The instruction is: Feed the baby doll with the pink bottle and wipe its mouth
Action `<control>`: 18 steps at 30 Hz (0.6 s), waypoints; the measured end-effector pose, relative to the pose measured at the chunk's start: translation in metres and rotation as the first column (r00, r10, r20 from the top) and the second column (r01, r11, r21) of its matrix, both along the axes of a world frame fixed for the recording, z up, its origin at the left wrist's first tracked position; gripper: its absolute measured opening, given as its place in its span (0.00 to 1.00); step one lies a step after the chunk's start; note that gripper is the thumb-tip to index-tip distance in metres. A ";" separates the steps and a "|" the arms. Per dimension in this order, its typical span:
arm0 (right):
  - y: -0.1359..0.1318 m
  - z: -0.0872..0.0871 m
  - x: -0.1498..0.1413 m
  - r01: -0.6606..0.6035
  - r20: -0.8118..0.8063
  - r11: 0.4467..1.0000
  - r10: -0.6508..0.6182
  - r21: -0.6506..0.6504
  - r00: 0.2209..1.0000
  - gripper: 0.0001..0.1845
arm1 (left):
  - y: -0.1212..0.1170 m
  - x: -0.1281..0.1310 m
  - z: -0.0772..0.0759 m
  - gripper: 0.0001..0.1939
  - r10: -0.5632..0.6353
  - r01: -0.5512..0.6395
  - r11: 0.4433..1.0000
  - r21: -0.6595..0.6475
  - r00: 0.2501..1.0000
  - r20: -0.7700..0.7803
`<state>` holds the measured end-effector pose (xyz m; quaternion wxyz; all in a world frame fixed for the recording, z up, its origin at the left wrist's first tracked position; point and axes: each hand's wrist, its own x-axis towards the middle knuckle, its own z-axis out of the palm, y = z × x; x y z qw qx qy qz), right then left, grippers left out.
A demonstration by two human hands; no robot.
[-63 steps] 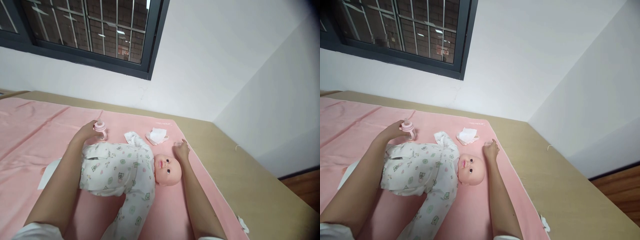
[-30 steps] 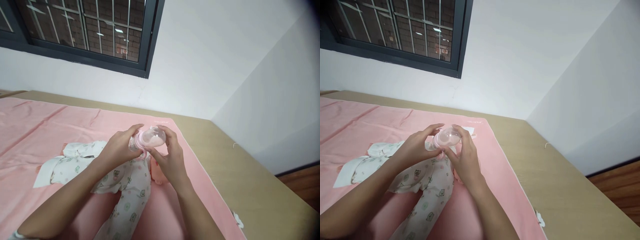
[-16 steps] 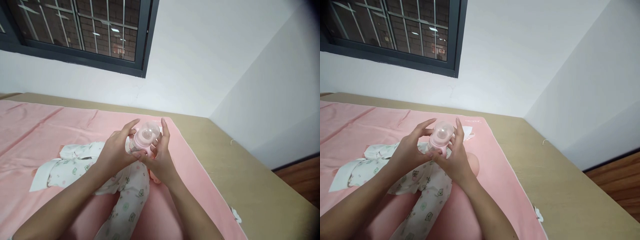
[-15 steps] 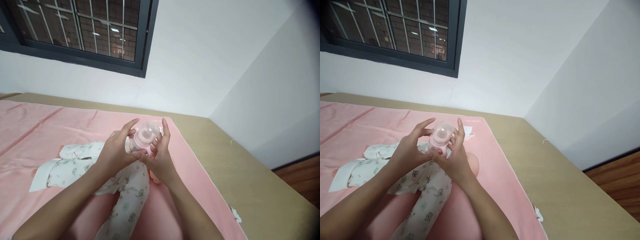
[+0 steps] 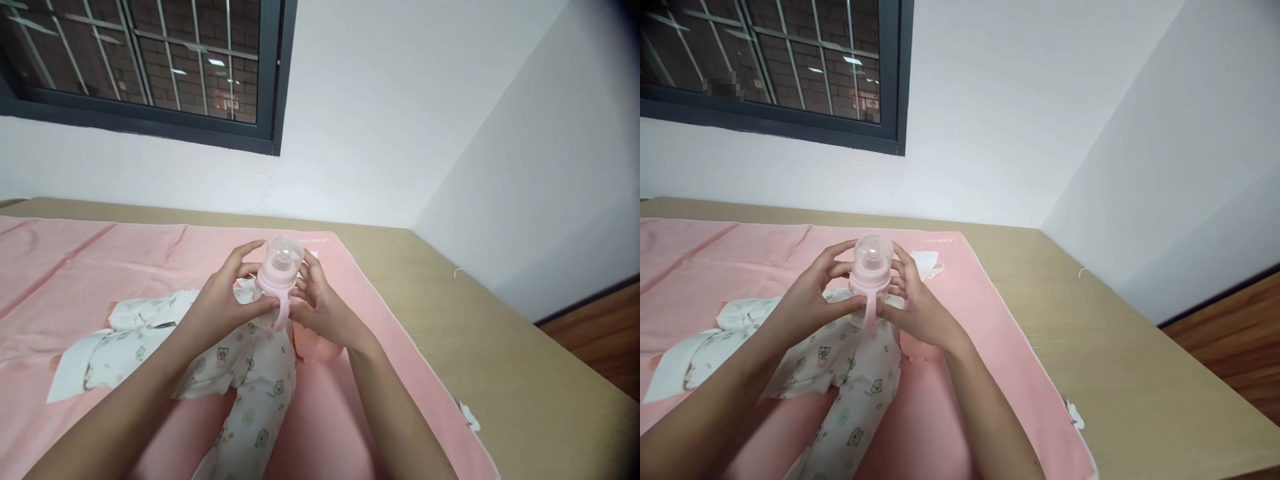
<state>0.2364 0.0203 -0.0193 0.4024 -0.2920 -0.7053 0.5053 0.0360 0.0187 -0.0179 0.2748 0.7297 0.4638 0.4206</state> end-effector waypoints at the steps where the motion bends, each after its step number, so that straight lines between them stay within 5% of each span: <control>1: 0.000 -0.002 -0.003 0.004 0.016 1.000 -0.005 0.010 1.000 0.55 | -0.001 0.002 0.000 0.41 0.005 -0.006 1.000 -0.007 1.000 -0.013; 5: 0.002 -0.006 -0.011 0.067 0.016 0.997 -0.067 0.040 0.998 0.55 | -0.004 0.008 -0.001 0.38 0.015 -0.016 1.000 -0.026 0.998 -0.061; 12: 0.011 -0.001 0.010 0.262 0.028 0.954 -0.269 0.149 0.963 0.45 | -0.006 0.006 -0.004 0.34 0.099 -0.083 0.975 0.204 0.993 -0.065; 18: 0.052 -0.021 0.057 0.505 0.003 0.803 -0.533 0.316 0.846 0.43 | -0.014 0.006 0.000 0.19 0.082 -0.039 0.962 0.270 0.985 -0.149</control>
